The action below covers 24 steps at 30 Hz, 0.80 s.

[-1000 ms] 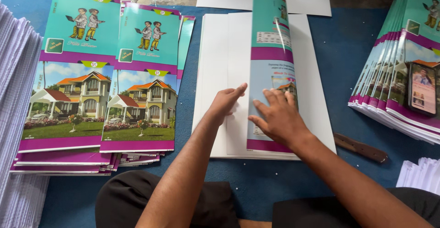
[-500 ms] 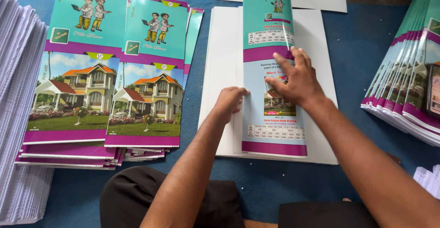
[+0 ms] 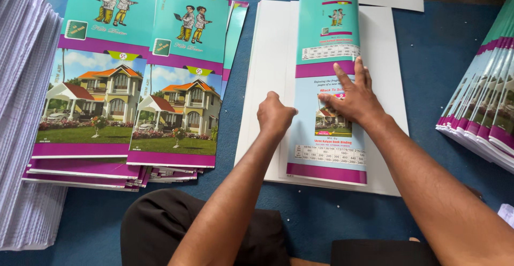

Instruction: The person inserts a printed cover sheet into a white book cover, folds the edges, and uses a wooden stick to press the spine. The person repeats this process for multiple book covers.

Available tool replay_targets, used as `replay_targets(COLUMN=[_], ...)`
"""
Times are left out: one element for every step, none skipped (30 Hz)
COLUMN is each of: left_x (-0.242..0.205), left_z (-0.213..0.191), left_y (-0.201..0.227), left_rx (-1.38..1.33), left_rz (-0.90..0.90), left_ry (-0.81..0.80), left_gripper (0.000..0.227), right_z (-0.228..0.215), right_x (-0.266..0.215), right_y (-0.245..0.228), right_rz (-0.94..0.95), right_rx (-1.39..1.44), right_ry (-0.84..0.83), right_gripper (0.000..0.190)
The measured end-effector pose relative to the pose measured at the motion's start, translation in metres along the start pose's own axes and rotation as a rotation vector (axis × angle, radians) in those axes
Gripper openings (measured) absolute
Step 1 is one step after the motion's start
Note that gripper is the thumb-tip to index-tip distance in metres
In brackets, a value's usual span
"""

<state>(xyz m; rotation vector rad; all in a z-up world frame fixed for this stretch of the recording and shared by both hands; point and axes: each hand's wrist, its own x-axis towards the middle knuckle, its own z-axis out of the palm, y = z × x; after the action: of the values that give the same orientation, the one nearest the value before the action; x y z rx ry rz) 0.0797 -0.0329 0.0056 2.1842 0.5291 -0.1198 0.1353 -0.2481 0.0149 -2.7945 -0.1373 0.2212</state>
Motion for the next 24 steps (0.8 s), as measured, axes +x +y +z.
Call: replay_targets(left_x=[-0.002, -0.005, -0.007, -0.008, -0.010, -0.011, -0.011, -0.011, -0.011, -0.011, -0.010, -0.009, -0.008, -0.007, -0.007, -0.006, -0.005, -0.005, -0.004, -0.004, -0.004, -0.004, -0.004, -0.004], left_z=[-0.003, -0.005, -0.007, -0.009, -0.010, -0.010, -0.010, -0.010, -0.010, -0.009, -0.008, -0.007, -0.006, -0.005, -0.004, -0.004, -0.003, -0.002, -0.002, -0.002, -0.002, -0.002, -0.002, -0.002], left_y=[0.004, 0.008, 0.011, 0.013, 0.014, 0.015, 0.015, 0.015, 0.014, 0.013, 0.013, 0.012, 0.010, 0.009, 0.007, 0.006, 0.005, 0.005, 0.004, 0.003, 0.002, 0.002, 0.001, 0.001], left_rx=[0.020, 0.040, 0.060, 0.065, 0.071, 0.075, 0.080, 0.087, 0.093, 0.095, 0.098, 0.099, 0.102, 0.104, 0.105, 0.105, 0.104, 0.104, 0.103, 0.102, 0.101, 0.098, 0.095, 0.092], left_rz=[-0.005, -0.010, -0.016, -0.020, -0.025, -0.028, -0.019, -0.011, -0.003, -0.002, 0.000, 0.001, 0.006, 0.010, 0.014, 0.019, 0.025, 0.030, 0.030, 0.031, 0.031, 0.036, 0.041, 0.046], left_ry=[-0.010, -0.019, -0.028, -0.035, -0.042, -0.050, -0.040, -0.029, -0.019, -0.016, -0.013, -0.010, -0.004, 0.000, 0.005, 0.006, 0.007, 0.008, 0.007, 0.006, 0.005, 0.005, 0.005, 0.004], left_gripper=[0.051, 0.050, 0.050, 0.048, 0.047, 0.045, 0.043, 0.041, 0.039, 0.035, 0.031, 0.027, 0.025, 0.023, 0.021, 0.021, 0.020, 0.020, 0.020, 0.020, 0.021, 0.020, 0.020, 0.020], right_z=[0.000, 0.001, 0.003, 0.004, 0.004, 0.005, 0.006, 0.007, 0.007, 0.007, 0.007, 0.007, 0.008, 0.008, 0.008, 0.008, 0.009, 0.009, 0.009, 0.010, 0.010, 0.010, 0.011, 0.011], right_x=[0.001, 0.002, 0.003, 0.004, 0.004, 0.005, 0.005, 0.004, 0.004, 0.004, 0.004, 0.004, 0.004, 0.004, 0.003, 0.003, 0.003, 0.004, 0.004, 0.004, 0.004, 0.004, 0.004, 0.004], right_y=[0.000, -0.001, -0.003, -0.003, -0.004, -0.005, -0.006, -0.008, -0.010, -0.011, -0.013, -0.014, -0.016, -0.017, -0.018, -0.019, -0.020, -0.020, -0.021, -0.021, -0.021, -0.022, -0.022, -0.023], right_rz=[0.000, 0.000, 0.007, 0.015, 0.024, 0.024, 0.023, 0.023, 0.023, 0.024, 0.024, 0.027, 0.029, 0.032, 0.027, 0.023, 0.019, 0.014, 0.009, 0.004, -0.001, -0.006, -0.012, -0.010], right_rx=[-0.019, -0.037, -0.054, -0.074, -0.093, -0.107, -0.122, -0.136, -0.141, -0.147, -0.152, -0.155, -0.158, -0.163, -0.170, -0.176, -0.183, -0.188, -0.192, -0.197, -0.204, -0.212, -0.219, -0.221], right_ry=[0.005, 0.010, 0.002, -0.005, -0.013, -0.015, -0.018, -0.021, -0.020, -0.019, -0.017, -0.023, -0.029, -0.035, -0.031, -0.027, -0.022, -0.021, -0.020, -0.020, -0.017, -0.015, -0.012, -0.014], right_gripper=[0.105, 0.105, 0.106, 0.106, 0.106, 0.106, 0.105, 0.105, 0.105, 0.106, 0.106, 0.106, 0.106, 0.106, 0.106, 0.106, 0.106, 0.106, 0.106, 0.106, 0.106, 0.106, 0.106, 0.106])
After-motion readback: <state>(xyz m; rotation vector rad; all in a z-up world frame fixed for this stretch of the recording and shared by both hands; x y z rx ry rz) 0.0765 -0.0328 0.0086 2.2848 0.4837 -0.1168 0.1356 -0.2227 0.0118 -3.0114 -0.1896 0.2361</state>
